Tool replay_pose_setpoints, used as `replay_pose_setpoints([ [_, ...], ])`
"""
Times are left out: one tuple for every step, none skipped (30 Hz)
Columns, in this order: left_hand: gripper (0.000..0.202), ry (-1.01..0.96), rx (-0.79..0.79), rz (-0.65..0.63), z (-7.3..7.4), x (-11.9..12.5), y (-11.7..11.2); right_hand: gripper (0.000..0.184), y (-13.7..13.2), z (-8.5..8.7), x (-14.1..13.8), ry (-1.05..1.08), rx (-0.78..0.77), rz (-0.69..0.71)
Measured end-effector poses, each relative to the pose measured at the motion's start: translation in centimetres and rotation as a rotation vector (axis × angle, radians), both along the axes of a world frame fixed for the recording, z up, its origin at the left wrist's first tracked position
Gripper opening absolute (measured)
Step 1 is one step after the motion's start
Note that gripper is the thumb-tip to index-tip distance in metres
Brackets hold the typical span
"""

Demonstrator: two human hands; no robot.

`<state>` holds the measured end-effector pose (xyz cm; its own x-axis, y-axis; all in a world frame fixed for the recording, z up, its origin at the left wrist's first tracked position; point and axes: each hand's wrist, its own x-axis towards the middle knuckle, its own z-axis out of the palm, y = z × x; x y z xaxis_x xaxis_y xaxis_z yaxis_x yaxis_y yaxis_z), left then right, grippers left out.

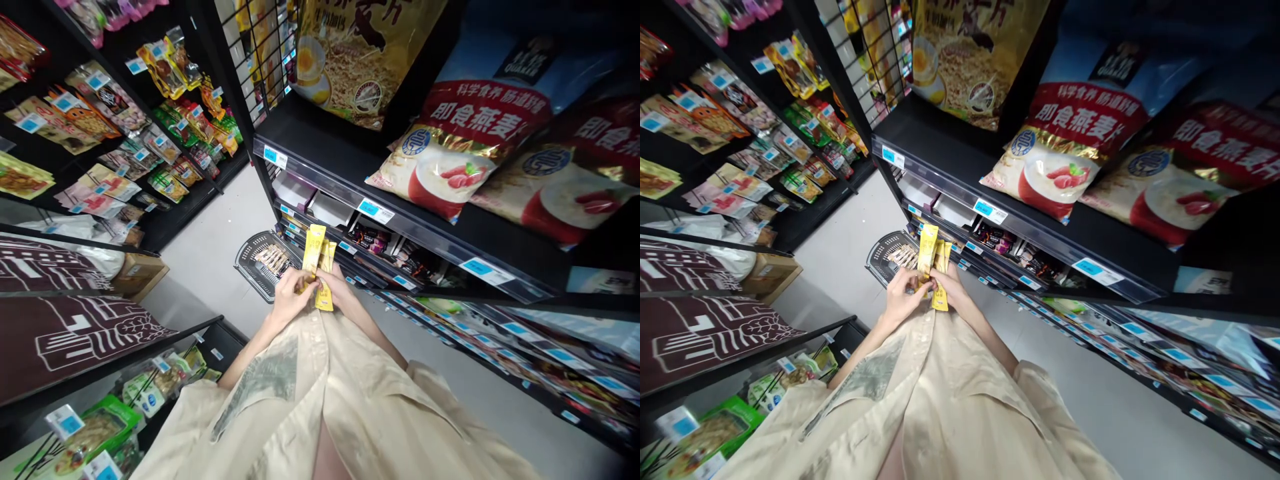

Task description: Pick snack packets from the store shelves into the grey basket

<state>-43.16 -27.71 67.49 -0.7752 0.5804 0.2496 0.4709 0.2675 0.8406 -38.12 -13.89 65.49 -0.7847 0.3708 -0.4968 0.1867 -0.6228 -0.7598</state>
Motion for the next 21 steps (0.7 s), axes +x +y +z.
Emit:
replay_pose_setpoints([
  [0.032,-0.05,-0.016,0.039,0.1,-0.1,0.2,0.04,0.0,-0.1,0.1,-0.002,0.007,-0.001],
  [0.045,-0.113,-0.036,0.053,0.2,-0.3,0.3,0.04,0.0,-0.1,0.2,-0.005,0.017,0.0],
  [0.055,-0.183,-0.059,0.046,0.3,-0.6,0.4,0.04,0.0,-0.3,0.3,-0.009,0.027,0.003],
  [0.06,-0.251,-0.079,0.025,0.4,-0.8,0.4,0.039,0.1,-0.4,0.4,-0.013,0.039,0.01],
  [0.059,-0.308,-0.094,-0.003,0.4,-1.1,0.4,0.038,0.1,-0.5,0.5,-0.016,0.049,0.016],
  [0.055,-0.354,-0.1,-0.03,0.5,-1.3,0.4,0.037,0.2,-0.7,0.6,-0.02,0.057,0.021],
  [0.048,-0.391,-0.1,-0.051,0.5,-1.5,0.4,0.037,0.3,-0.8,0.6,-0.025,0.062,0.027],
  [0.041,-0.421,-0.099,-0.064,0.5,-1.7,0.4,0.037,0.3,-0.9,0.7,-0.029,0.066,0.031],
  [0.035,-0.442,-0.098,-0.068,0.5,-1.9,0.4,0.036,0.3,-1.0,0.7,-0.032,0.066,0.035],
  [0.031,-0.456,-0.102,-0.07,0.5,-2.0,0.4,0.036,0.4,-1.1,0.7,-0.032,0.064,0.04],
  [0.029,-0.465,-0.107,-0.07,0.4,-2.2,0.4,0.036,0.4,-1.2,0.7,-0.03,0.061,0.048],
  [0.029,-0.471,-0.111,-0.071,0.4,-2.3,0.5,0.035,0.4,-1.3,0.7,-0.026,0.055,0.057],
  [0.028,-0.48,-0.109,-0.073,0.2,-2.4,0.5,0.034,0.4,-1.3,0.7,-0.021,0.05,0.063],
  [0.028,-0.496,-0.097,-0.072,0.1,-2.5,0.5,0.034,0.4,-1.4,0.7,-0.017,0.045,0.065],
  [0.027,-0.52,-0.076,-0.07,-0.1,-2.7,0.5,0.033,0.4,-1.4,0.7,-0.013,0.044,0.066],
  [0.027,-0.552,-0.047,-0.062,-0.4,-2.7,0.5,0.033,0.4,-1.5,0.8,-0.01,0.045,0.067],
  [0.027,-0.595,-0.013,-0.045,-0.7,-2.8,0.5,0.033,0.4,-1.5,0.8,-0.008,0.049,0.067],
  [0.028,-0.648,0.022,-0.025,-1.0,-2.8,0.5,0.033,0.4,-1.6,0.8,-0.011,0.053,0.068],
  [0.029,-0.706,0.053,-0.006,-1.3,-2.7,0.4,0.034,0.4,-1.7,0.9,-0.018,0.056,0.068],
  [0.031,-0.761,0.078,0.007,-1.5,-2.7,0.4,0.035,0.4,-1.7,0.9,-0.025,0.056,0.068],
  [0.035,-0.807,0.097,0.014,-1.8,-2.5,0.5,0.037,0.3,-1.8,0.9,-0.031,0.052,0.068],
])
